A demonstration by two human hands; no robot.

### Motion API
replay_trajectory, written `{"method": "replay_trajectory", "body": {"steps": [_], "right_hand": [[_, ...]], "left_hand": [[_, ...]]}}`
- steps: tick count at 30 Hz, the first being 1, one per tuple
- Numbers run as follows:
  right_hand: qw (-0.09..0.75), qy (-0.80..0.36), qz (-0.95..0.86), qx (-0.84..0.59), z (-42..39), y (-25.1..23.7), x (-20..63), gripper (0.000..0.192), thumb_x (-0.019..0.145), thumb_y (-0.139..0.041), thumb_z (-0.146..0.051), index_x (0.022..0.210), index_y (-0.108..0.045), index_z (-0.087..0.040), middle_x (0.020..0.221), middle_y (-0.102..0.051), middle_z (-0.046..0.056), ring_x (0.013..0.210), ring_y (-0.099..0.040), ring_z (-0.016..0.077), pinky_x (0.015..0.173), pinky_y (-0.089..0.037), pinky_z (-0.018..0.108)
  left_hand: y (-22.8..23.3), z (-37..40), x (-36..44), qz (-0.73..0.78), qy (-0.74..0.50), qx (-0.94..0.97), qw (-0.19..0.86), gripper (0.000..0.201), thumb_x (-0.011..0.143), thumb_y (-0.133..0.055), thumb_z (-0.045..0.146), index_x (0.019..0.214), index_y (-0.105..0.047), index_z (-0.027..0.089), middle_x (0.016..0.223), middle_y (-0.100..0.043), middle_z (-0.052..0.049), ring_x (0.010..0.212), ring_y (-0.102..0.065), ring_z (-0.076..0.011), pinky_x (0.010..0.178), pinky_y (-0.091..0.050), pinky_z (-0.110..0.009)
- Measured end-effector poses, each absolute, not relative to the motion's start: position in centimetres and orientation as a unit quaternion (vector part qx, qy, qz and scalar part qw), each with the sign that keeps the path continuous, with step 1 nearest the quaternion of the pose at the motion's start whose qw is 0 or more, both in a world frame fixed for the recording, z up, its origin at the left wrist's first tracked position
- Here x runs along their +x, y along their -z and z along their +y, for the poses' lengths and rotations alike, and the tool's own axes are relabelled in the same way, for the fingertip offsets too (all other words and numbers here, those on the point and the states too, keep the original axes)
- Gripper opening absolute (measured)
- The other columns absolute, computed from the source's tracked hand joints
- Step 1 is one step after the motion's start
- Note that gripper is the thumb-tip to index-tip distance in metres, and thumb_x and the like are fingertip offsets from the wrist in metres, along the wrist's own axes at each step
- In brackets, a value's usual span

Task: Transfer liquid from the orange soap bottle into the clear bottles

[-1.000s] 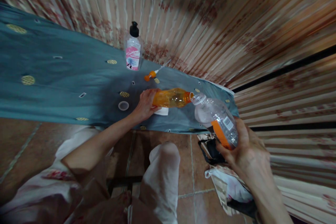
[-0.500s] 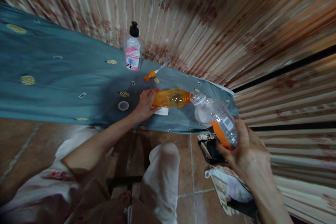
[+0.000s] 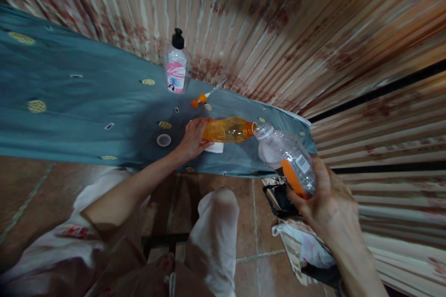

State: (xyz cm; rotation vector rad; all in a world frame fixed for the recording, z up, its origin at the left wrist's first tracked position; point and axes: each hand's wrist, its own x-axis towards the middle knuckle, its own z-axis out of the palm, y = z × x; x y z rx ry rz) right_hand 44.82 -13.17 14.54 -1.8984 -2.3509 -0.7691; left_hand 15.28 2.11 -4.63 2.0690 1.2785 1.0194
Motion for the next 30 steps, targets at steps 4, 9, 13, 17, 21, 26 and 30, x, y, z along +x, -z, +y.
{"method": "replay_trajectory", "body": {"steps": [4, 9, 13, 17, 21, 26, 30], "right_hand": [[0.012, 0.235, -0.748, -0.621, -13.2, -14.63, 44.6, 0.076, 0.09, -0.057, -0.052, 0.153, -0.045, -0.013, 0.113, -0.072, 0.022, 0.089, -0.07, 0.035, 0.065, -0.051, 0.042], [-0.005, 0.238, -0.748, -0.619, -13.22, -14.7, 44.52, 0.076, 0.092, -0.054, -0.053, 0.154, -0.043, -0.011, 0.113, -0.073, 0.023, 0.086, -0.069, 0.035, 0.062, -0.049, 0.042], [-0.004, 0.24, -0.75, -0.617, -13.19, -14.64, 44.52, 0.077, 0.093, -0.053, -0.054, 0.155, -0.043, -0.011, 0.112, -0.073, 0.022, 0.085, -0.07, 0.0352, 0.063, -0.051, 0.043], [0.004, 0.254, -0.755, -0.604, -13.15, -14.61, 44.48, 0.075, 0.093, -0.052, -0.055, 0.153, -0.044, -0.01, 0.111, -0.073, 0.022, 0.085, -0.07, 0.0345, 0.063, -0.05, 0.042], [0.003, 0.235, -0.747, -0.622, -13.26, -14.64, 44.46, 0.076, 0.093, -0.051, -0.056, 0.156, -0.042, -0.014, 0.115, -0.072, 0.023, 0.087, -0.069, 0.0346, 0.063, -0.05, 0.042], [0.002, 0.226, -0.741, -0.632, -13.37, -14.71, 44.41, 0.078, 0.092, -0.054, -0.055, 0.158, -0.039, -0.017, 0.115, -0.071, 0.021, 0.087, -0.069, 0.0349, 0.063, -0.05, 0.042], [-0.002, 0.222, -0.741, -0.634, -13.39, -14.75, 44.32, 0.078, 0.091, -0.055, -0.053, 0.158, -0.038, -0.017, 0.115, -0.072, 0.022, 0.086, -0.069, 0.0356, 0.063, -0.05, 0.043]], "left_hand": [[4.57, 2.11, 15.23, 0.47, -0.365, 0.763, 0.253, 0.071, 0.088, -0.073, 0.036, 0.15, -0.044, 0.018, 0.144, -0.056, -0.018, 0.135, -0.048, -0.0353, 0.12, -0.033, -0.054], [4.92, 2.17, 15.27, 0.466, -0.379, 0.762, 0.244, 0.069, 0.091, -0.069, 0.047, 0.15, -0.045, 0.018, 0.141, -0.057, -0.018, 0.133, -0.049, -0.036, 0.118, -0.035, -0.055], [4.99, 2.17, 15.31, 0.465, -0.382, 0.761, 0.243, 0.067, 0.093, -0.066, 0.048, 0.15, -0.046, 0.018, 0.141, -0.057, -0.018, 0.132, -0.05, -0.0355, 0.118, -0.035, -0.055], [4.64, 2.1, 15.21, 0.464, -0.375, 0.761, 0.254, 0.068, 0.091, -0.068, 0.047, 0.149, -0.046, 0.018, 0.141, -0.057, -0.018, 0.133, -0.049, -0.0359, 0.118, -0.034, -0.054], [4.31, 2.0, 15.19, 0.47, -0.37, 0.761, 0.253, 0.068, 0.09, -0.071, 0.038, 0.149, -0.045, 0.018, 0.143, -0.057, -0.018, 0.135, -0.049, -0.0361, 0.119, -0.033, -0.056], [4.45, 2.02, 15.28, 0.472, -0.37, 0.759, 0.254, 0.069, 0.089, -0.074, 0.037, 0.149, -0.046, 0.018, 0.143, -0.057, -0.018, 0.134, -0.049, -0.0357, 0.119, -0.033, -0.055], [4.54, 2.02, 15.24, 0.469, -0.371, 0.761, 0.252, 0.071, 0.089, -0.074, 0.037, 0.15, -0.045, 0.018, 0.144, -0.055, -0.018, 0.135, -0.048, -0.0352, 0.12, -0.031, -0.054]]}}
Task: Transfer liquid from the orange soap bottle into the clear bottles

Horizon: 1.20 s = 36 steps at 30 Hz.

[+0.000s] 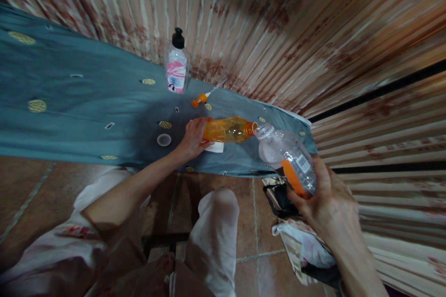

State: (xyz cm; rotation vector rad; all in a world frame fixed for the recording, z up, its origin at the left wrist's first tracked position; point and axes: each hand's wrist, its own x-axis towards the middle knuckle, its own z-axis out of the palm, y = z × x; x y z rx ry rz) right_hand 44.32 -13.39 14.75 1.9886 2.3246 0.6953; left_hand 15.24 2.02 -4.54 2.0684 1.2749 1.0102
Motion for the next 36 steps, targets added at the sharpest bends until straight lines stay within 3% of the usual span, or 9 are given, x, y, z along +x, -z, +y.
{"method": "replay_trajectory", "body": {"steps": [3, 9, 25, 36], "right_hand": [[-0.001, -0.225, 0.745, 0.628, -13.3, -14.7, 44.5, 0.079, 0.09, -0.056, -0.053, 0.157, -0.04, -0.014, 0.116, -0.072, 0.023, 0.087, -0.07, 0.0352, 0.063, -0.05, 0.043], [-0.001, -0.251, 0.762, 0.597, -13.2, -14.7, 44.8, 0.078, 0.092, -0.057, -0.052, 0.157, -0.039, -0.013, 0.112, -0.074, 0.021, 0.083, -0.07, 0.032, 0.061, -0.048, 0.039], [-0.016, -0.238, 0.754, 0.612, -13.2, -14.5, 44.7, 0.083, 0.089, -0.061, -0.049, 0.162, -0.033, -0.021, 0.115, -0.072, 0.02, 0.088, -0.071, 0.0362, 0.065, -0.054, 0.045], [-0.01, -0.272, 0.771, 0.576, -13.1, -14.6, 44.8, 0.08, 0.091, -0.058, -0.05, 0.16, -0.035, -0.015, 0.114, -0.073, 0.022, 0.086, -0.072, 0.0355, 0.06, -0.052, 0.041]], "left_hand": [[4.5, 2.0, 15.2, 0.469, -0.369, 0.761, 0.253, 0.071, 0.089, -0.074, 0.035, 0.15, -0.045, 0.017, 0.144, -0.056, -0.018, 0.135, -0.049, -0.0348, 0.119, -0.032, -0.053], [4.7, 2.1, 15.3, 0.463, -0.386, 0.759, 0.246, 0.069, 0.092, -0.069, 0.05, 0.149, -0.047, 0.017, 0.14, -0.058, -0.018, 0.132, -0.051, -0.0351, 0.116, -0.037, -0.053], [5.3, 2.2, 15.3, 0.465, -0.382, 0.766, 0.227, 0.068, 0.091, -0.07, 0.043, 0.15, -0.045, 0.019, 0.142, -0.057, -0.017, 0.133, -0.049, -0.0355, 0.118, -0.034, -0.055], [5.1, 2.2, 15.3, 0.465, -0.376, 0.767, 0.233, 0.07, 0.09, -0.073, 0.042, 0.15, -0.045, 0.017, 0.143, -0.057, -0.018, 0.133, -0.049, -0.0353, 0.117, -0.035, -0.053]]}}
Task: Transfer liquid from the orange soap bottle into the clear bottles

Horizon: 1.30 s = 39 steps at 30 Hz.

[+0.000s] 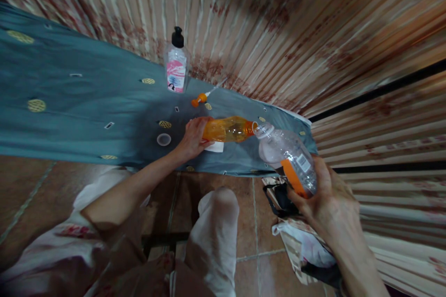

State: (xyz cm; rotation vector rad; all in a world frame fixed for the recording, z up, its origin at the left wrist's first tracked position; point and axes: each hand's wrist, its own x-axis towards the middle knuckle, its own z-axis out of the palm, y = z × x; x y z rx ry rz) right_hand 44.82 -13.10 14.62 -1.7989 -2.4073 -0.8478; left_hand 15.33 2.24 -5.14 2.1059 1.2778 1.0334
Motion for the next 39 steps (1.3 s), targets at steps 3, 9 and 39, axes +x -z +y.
{"method": "replay_trajectory", "body": {"steps": [3, 9, 39], "right_hand": [[0.019, 0.279, -0.778, -0.562, -13.04, -14.61, 44.85, 0.079, 0.09, -0.059, -0.052, 0.157, -0.04, -0.013, 0.108, -0.074, 0.022, 0.082, -0.072, 0.0338, 0.059, -0.05, 0.039], [0.009, 0.267, -0.767, -0.583, -13.11, -14.49, 44.94, 0.079, 0.091, -0.056, -0.052, 0.156, -0.041, -0.01, 0.111, -0.072, 0.023, 0.084, -0.07, 0.0345, 0.062, -0.05, 0.041], [0.011, 0.241, -0.75, -0.616, -13.22, -14.5, 44.74, 0.079, 0.092, -0.058, -0.053, 0.158, -0.041, -0.013, 0.113, -0.072, 0.021, 0.091, -0.07, 0.0365, 0.067, -0.055, 0.045]], "left_hand": [[4.98, 2.18, 15.32, 0.466, -0.375, 0.766, 0.233, 0.07, 0.09, -0.072, 0.042, 0.15, -0.046, 0.018, 0.142, -0.057, -0.018, 0.132, -0.05, -0.0354, 0.117, -0.036, -0.053], [5.07, 2.2, 15.3, 0.468, -0.379, 0.763, 0.235, 0.069, 0.091, -0.071, 0.044, 0.15, -0.046, 0.018, 0.142, -0.056, -0.018, 0.133, -0.049, -0.0358, 0.118, -0.035, -0.054], [4.56, 2.04, 15.17, 0.466, -0.37, 0.766, 0.243, 0.068, 0.09, -0.071, 0.04, 0.149, -0.045, 0.018, 0.143, -0.056, -0.018, 0.135, -0.048, -0.036, 0.119, -0.033, -0.056]]}}
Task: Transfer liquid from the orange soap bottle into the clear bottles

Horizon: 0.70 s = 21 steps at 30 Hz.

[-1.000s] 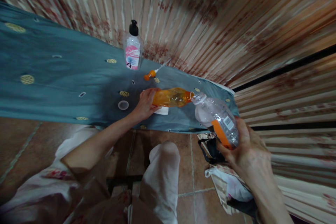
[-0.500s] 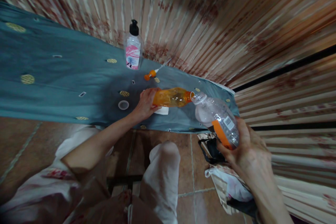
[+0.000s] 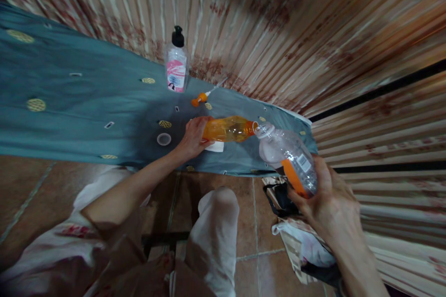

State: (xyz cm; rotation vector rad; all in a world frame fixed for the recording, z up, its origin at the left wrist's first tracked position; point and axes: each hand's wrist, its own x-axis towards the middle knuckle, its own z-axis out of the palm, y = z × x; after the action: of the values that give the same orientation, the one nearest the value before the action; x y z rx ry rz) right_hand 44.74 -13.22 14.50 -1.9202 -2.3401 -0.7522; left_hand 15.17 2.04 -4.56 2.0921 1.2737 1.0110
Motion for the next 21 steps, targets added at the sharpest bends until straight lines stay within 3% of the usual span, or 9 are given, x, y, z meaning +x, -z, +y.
{"method": "replay_trajectory", "body": {"steps": [7, 21], "right_hand": [[-0.006, 0.24, -0.752, -0.614, -13.42, -14.6, 44.84, 0.082, 0.093, -0.058, -0.052, 0.163, -0.028, -0.02, 0.117, -0.071, 0.022, 0.093, -0.071, 0.0377, 0.068, -0.056, 0.046], [0.015, 0.245, -0.755, -0.607, -13.18, -14.64, 44.74, 0.078, 0.091, -0.061, -0.051, 0.157, -0.04, -0.016, 0.113, -0.073, 0.021, 0.09, -0.072, 0.0358, 0.067, -0.056, 0.043]], "left_hand": [[4.8, 2.12, 15.3, 0.468, -0.373, 0.764, 0.24, 0.069, 0.09, -0.072, 0.04, 0.149, -0.045, 0.019, 0.143, -0.057, -0.018, 0.133, -0.051, -0.0363, 0.118, -0.035, -0.057], [4.71, 2.09, 15.29, 0.47, -0.375, 0.76, 0.247, 0.068, 0.09, -0.072, 0.04, 0.149, -0.047, 0.018, 0.142, -0.056, -0.018, 0.134, -0.048, -0.0357, 0.119, -0.033, -0.056]]}}
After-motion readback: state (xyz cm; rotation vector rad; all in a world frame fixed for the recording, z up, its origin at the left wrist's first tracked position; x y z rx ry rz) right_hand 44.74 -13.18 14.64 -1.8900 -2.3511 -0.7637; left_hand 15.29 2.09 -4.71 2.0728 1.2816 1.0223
